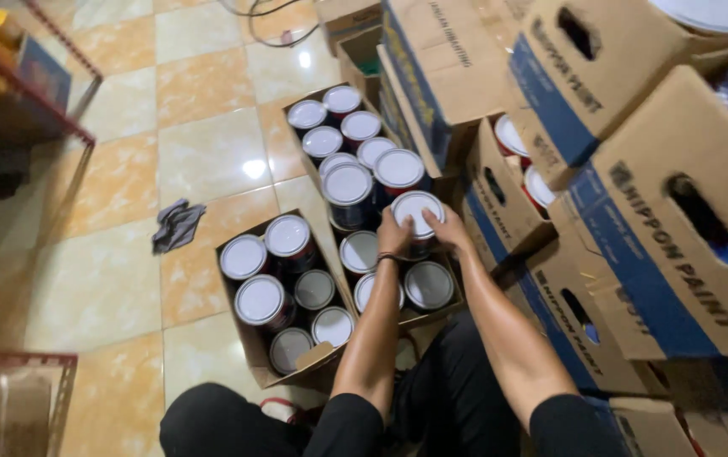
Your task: Organizing paint cans by wiping them and moving them between boxes on the floor.
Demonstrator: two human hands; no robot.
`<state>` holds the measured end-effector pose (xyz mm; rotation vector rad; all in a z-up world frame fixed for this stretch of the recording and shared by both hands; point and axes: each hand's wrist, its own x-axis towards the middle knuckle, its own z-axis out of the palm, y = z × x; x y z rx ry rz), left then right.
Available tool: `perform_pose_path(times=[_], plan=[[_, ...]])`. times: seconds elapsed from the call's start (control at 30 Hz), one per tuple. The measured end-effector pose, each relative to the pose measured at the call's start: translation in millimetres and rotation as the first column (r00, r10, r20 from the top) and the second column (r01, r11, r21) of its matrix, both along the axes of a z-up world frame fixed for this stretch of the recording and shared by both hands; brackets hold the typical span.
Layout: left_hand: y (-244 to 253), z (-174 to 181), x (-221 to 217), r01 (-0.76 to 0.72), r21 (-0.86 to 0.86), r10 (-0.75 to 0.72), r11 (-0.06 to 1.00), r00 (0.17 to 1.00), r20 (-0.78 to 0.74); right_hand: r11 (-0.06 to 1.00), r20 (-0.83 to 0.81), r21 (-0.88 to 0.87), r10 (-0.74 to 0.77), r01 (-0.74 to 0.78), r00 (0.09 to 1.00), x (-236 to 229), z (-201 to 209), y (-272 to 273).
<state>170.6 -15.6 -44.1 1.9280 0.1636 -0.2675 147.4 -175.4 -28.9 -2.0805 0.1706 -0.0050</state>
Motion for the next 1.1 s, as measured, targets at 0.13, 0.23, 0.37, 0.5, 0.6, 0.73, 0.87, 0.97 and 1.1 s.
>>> perform_pose_path(times=[0.13, 0.23, 0.37, 0.5, 0.6, 0.73, 0.87, 0.97, 1.1], plan=[[21, 27, -36, -0.090, -0.042, 0.092, 0.995, 0.994, 0.054, 0.997, -0.075, -0.051, -0.053, 0.049, 0.996, -16, 3, 13], [48, 62, -57, -0.085, -0.041, 0.089, 0.995, 0.990, 0.109, 0.993, -0.103, -0.104, -0.066, 0.055, 0.993, -33, 55, 45], [113, 110, -110, -0.192, -0.023, 0.193, 0.981, 0.976, 0.098, 0.996, -0.199, -0.092, 0.001, -0.020, 0.980, -84, 125, 114], [185, 120, -123, -0.277, 0.037, 0.270, 0.960, 0.953, 0.137, 0.994, -0.110, 0.041, 0.105, -0.101, 0.988, -84, 112, 180], [235, 86, -121, -0.330, 0.121, 0.321, 0.936, 0.943, 0.089, 0.935, -0.188, 0.351, 0.130, -0.057, 0.974, -85, 92, 232], [265, 28, -111, -0.391, 0.054, 0.388, 0.919, 0.920, 0.060, 0.988, -0.227, 0.041, 0.153, -0.147, 0.962, -60, 29, 260], [276, 25, -98, -0.450, 0.015, 0.449, 0.893, 0.893, 0.047, 0.975, -0.248, -0.048, 0.201, -0.219, 0.948, -39, 32, 275], [279, 61, -115, -0.424, 0.039, 0.421, 0.905, 0.905, 0.066, 0.973, -0.236, 0.007, 0.224, -0.229, 0.946, -41, 44, 289], [274, -3, -122, -0.370, 0.091, 0.371, 0.925, 0.929, 0.006, 0.974, -0.334, -0.067, 0.180, -0.214, 0.925, -57, -6, 277]])
